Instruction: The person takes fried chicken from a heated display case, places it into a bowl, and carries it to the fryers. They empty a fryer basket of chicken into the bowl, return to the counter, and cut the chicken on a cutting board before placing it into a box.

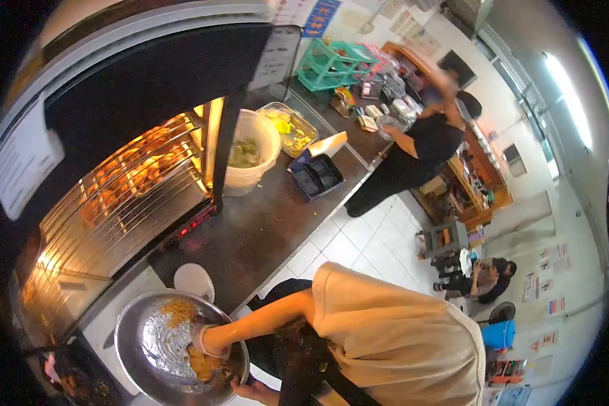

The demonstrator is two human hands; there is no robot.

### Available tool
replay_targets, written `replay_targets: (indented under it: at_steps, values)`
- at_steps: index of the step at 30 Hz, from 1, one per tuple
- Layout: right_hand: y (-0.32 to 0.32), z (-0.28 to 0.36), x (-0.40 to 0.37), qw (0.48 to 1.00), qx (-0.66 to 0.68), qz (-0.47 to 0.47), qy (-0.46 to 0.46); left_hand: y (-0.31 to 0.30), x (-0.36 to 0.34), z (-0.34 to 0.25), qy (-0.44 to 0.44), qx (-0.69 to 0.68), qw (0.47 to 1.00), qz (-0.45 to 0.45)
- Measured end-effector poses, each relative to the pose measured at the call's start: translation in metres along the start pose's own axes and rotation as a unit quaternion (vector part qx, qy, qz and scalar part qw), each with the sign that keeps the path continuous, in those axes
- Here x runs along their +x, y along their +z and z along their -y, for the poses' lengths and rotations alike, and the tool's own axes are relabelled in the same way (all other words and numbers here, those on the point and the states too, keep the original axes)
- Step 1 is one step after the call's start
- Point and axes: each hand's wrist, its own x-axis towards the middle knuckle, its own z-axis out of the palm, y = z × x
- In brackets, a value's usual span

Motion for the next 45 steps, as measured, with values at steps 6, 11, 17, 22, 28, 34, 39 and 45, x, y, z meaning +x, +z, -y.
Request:
replay_targets:
  at_steps: [6, 11, 17, 22, 28, 34, 39, 45]
  values:
    - [0.007, 0.009, 0.015, 0.988, 0.013, 0.005, -0.154, 0.007, 0.002, -0.009, -0.001, 0.046, 0.999, 0.0]
    - [-0.027, 0.025, 0.016, 0.982, -0.133, -0.001, -0.133, 0.009, 0.002, -0.011, 0.002, 0.065, 0.998, -0.004]
    - [-0.001, 0.006, 0.044, 0.971, -0.047, -0.011, -0.235, 0.011, 0.001, -0.015, 0.007, 0.077, 0.997, -0.011]
    - [0.068, 0.015, 0.056, 0.953, -0.065, -0.286, -0.073, 0.013, 0.005, -0.014, 0.01, 0.08, 0.997, -0.008]
    - [0.036, 0.013, 0.028, 0.953, 0.107, -0.255, -0.121, -0.013, 0.026, -0.009, 0.03, 0.064, 0.998, 0.0]
    - [-0.039, -0.001, -0.009, 0.719, 0.664, -0.143, -0.147, -0.01, 0.035, -0.005, -0.008, -0.054, 0.998, 0.043]
    - [-0.197, -0.028, -0.102, 0.74, 0.482, -0.459, -0.101, 0.009, 0.031, -0.022, -0.057, -0.125, 0.99, -0.013]
    - [-0.337, -0.025, -0.183, 0.788, 0.223, -0.478, 0.316, 0.003, 0.053, -0.05, -0.045, -0.101, 0.994, 0.016]
